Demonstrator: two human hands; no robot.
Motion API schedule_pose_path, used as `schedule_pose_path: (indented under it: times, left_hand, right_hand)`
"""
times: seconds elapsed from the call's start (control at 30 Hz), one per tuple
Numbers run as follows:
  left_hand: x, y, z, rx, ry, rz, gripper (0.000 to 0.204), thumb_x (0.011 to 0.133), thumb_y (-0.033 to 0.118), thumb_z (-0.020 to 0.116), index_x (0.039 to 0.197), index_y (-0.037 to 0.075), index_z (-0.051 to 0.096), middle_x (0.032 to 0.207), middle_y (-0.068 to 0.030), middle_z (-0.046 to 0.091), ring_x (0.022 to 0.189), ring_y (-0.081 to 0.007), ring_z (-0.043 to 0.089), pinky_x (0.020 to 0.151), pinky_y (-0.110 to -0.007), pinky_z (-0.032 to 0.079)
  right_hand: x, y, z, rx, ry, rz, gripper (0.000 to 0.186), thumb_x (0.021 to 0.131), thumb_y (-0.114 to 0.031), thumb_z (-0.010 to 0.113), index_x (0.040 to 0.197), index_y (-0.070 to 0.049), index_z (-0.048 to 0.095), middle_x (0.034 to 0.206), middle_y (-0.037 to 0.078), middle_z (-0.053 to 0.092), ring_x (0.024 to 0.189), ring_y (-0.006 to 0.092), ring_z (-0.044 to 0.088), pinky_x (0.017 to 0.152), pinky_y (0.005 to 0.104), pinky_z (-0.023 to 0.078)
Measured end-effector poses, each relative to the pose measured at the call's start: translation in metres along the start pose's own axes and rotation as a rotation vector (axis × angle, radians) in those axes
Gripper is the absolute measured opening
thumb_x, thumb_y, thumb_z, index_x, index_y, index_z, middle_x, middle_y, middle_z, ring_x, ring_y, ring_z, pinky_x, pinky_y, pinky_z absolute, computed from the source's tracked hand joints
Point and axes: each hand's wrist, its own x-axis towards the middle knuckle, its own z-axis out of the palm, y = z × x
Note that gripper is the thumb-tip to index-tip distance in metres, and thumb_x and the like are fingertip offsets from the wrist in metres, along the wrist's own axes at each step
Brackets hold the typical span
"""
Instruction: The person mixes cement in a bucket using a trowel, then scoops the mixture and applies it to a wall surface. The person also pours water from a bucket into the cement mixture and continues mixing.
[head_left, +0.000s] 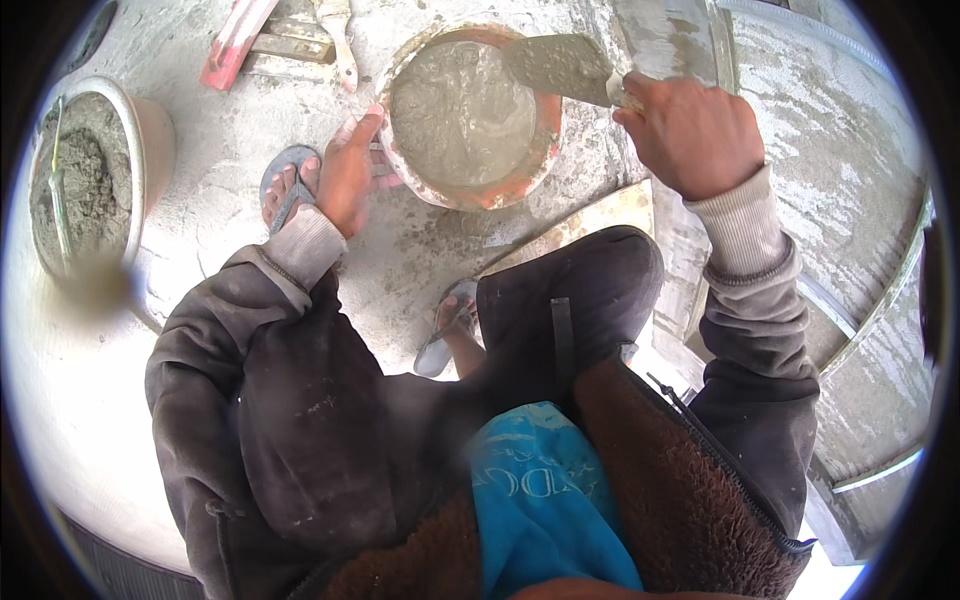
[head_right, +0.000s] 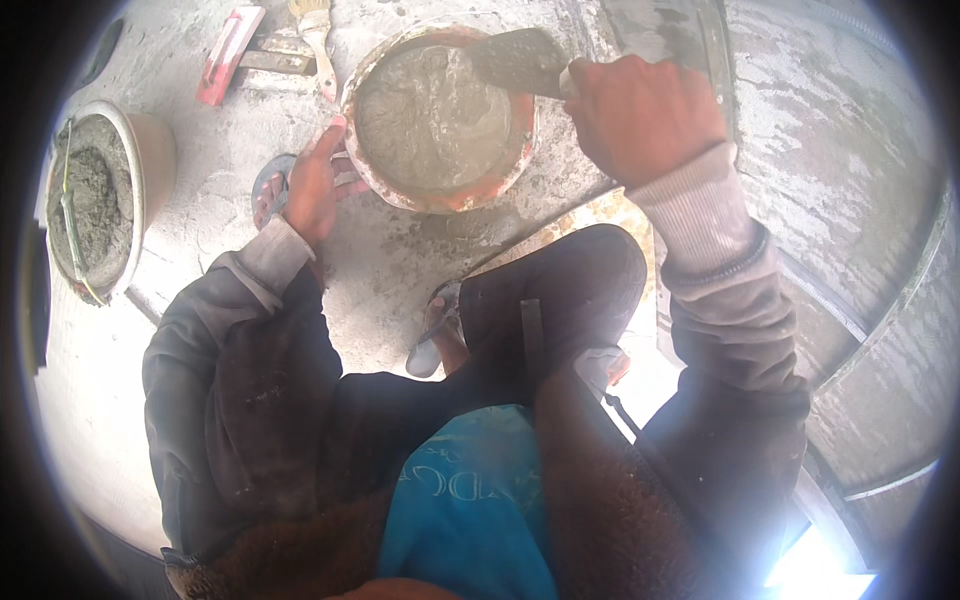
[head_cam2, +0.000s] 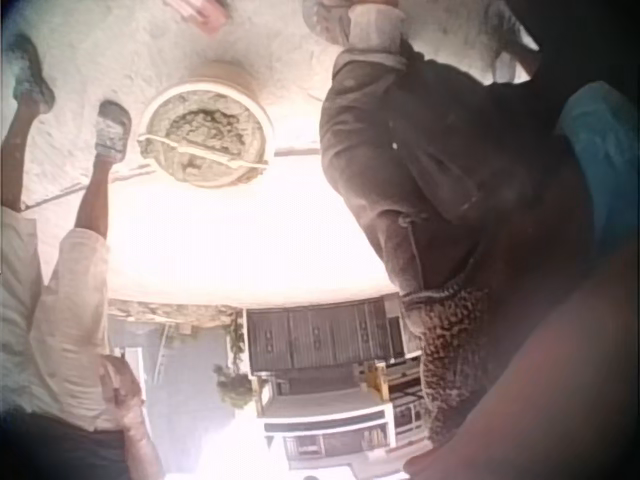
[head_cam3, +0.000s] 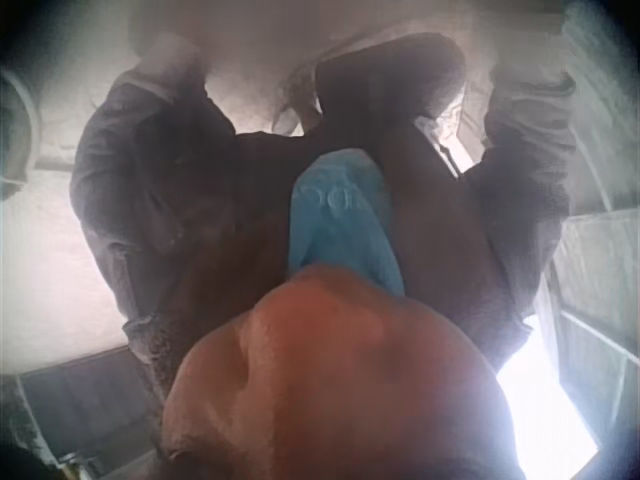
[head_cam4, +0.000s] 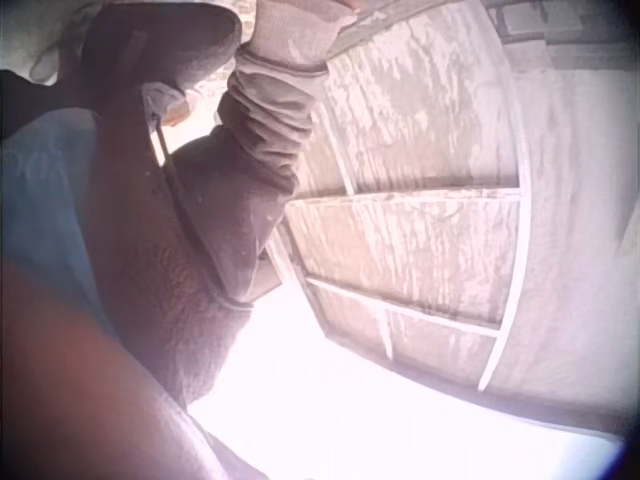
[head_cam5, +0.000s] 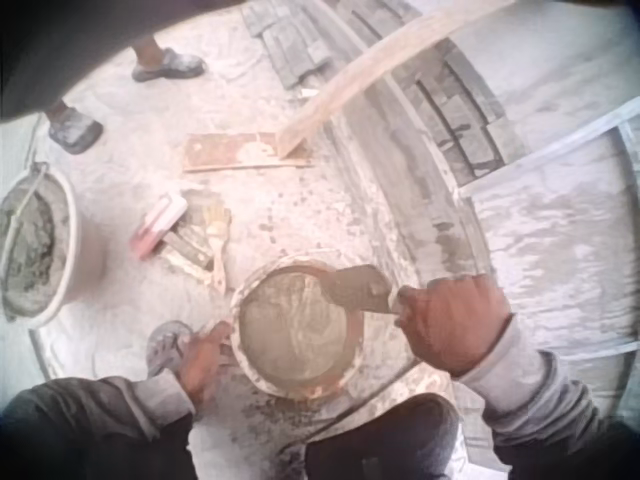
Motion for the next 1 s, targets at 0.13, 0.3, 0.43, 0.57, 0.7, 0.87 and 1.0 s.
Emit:
schedule_pose_path:
  times: [0.13,0.3,0.43,0.57,0.7,0.87,1.0]
  left_hand:
    - [0.008,0.001,-0.004,0.048,-0.035,0.018,0.047,0.101,0.041,0.050,0.134,0.007,0.051,0.119,-0.0049,0.059,0.096,-0.0164,0.059,0.078,-0.035,0.052]
    - [0.010,-0.003,-0.002,0.030,-0.074,0.005,0.047,0.101,0.041,0.050,0.134,0.008,0.052,0.115,-0.0036,0.060,0.095,-0.0152,0.058,0.077,-0.034,0.053]
    - [0.013,0.010,-0.017,0.032,-0.083,-0.011,0.053,0.097,0.044,0.054,0.132,0.004,0.053,0.115,-0.0085,0.061,0.100,-0.0190,0.059,0.083,-0.038,0.054]
    - [0.040,0.045,-0.007,0.388,-0.185,0.205,0.063,0.096,0.049,0.055,0.138,0.003,0.050,0.131,-0.0134,0.055,0.120,-0.0246,0.052,0.100,-0.043,0.044]
    - [0.111,0.065,0.022,0.561,-0.366,0.199,0.065,0.096,0.046,0.058,0.143,0.003,0.046,0.142,-0.0163,0.049,0.135,-0.0276,0.042,0.113,-0.042,0.032]
    - [0.124,0.043,0.015,0.351,-0.363,0.246,0.087,0.090,0.043,0.066,0.151,-0.004,0.026,0.154,-0.0281,0.030,0.146,-0.0372,0.025,0.116,-0.047,0.027]
    - [0.080,0.043,0.008,0.150,-0.173,0.149,0.087,0.093,0.035,0.066,0.153,-0.005,0.018,0.153,-0.0284,0.031,0.145,-0.0360,0.026,0.117,-0.047,0.025]
  right_hand:
    - [0.082,-0.069,0.014,-0.320,0.168,-0.358,0.014,0.082,-0.025,0.065,0.082,-0.013,0.072,0.068,0.006,0.066,0.064,0.0211,0.068,0.057,0.0375,0.052]
    - [0.034,-0.107,0.045,-0.680,0.323,-0.521,0.010,0.082,-0.020,0.061,0.076,-0.013,0.065,0.068,-0.001,0.053,0.067,0.0152,0.059,0.059,0.0371,0.048]
    - [-0.006,-0.047,0.010,-0.176,0.241,-0.423,0.017,0.082,-0.021,0.061,0.098,-0.016,0.064,0.078,-0.002,0.053,0.076,0.0127,0.060,0.067,0.0318,0.045]
    - [0.023,-0.017,-0.001,-0.342,0.182,-0.138,0.010,0.087,-0.020,0.061,0.093,-0.018,0.068,0.076,0.001,0.060,0.072,0.0148,0.065,0.058,0.0342,0.046]
    - [0.071,-0.081,0.069,-0.420,0.087,-0.291,0.006,0.084,-0.017,0.062,0.083,-0.011,0.063,0.066,0.001,0.056,0.067,0.0167,0.065,0.053,0.0342,0.047]
    - [0.023,-0.079,0.075,-0.162,0.077,-0.291,0.010,0.080,-0.015,0.063,0.089,-0.012,0.061,0.075,0.000,0.057,0.073,0.0145,0.063,0.059,0.0313,0.048]
    - [0.004,-0.052,0.007,-0.147,0.194,-0.290,0.014,0.081,-0.016,0.063,0.095,-0.016,0.061,0.084,-0.003,0.056,0.077,0.0119,0.061,0.062,0.0288,0.045]
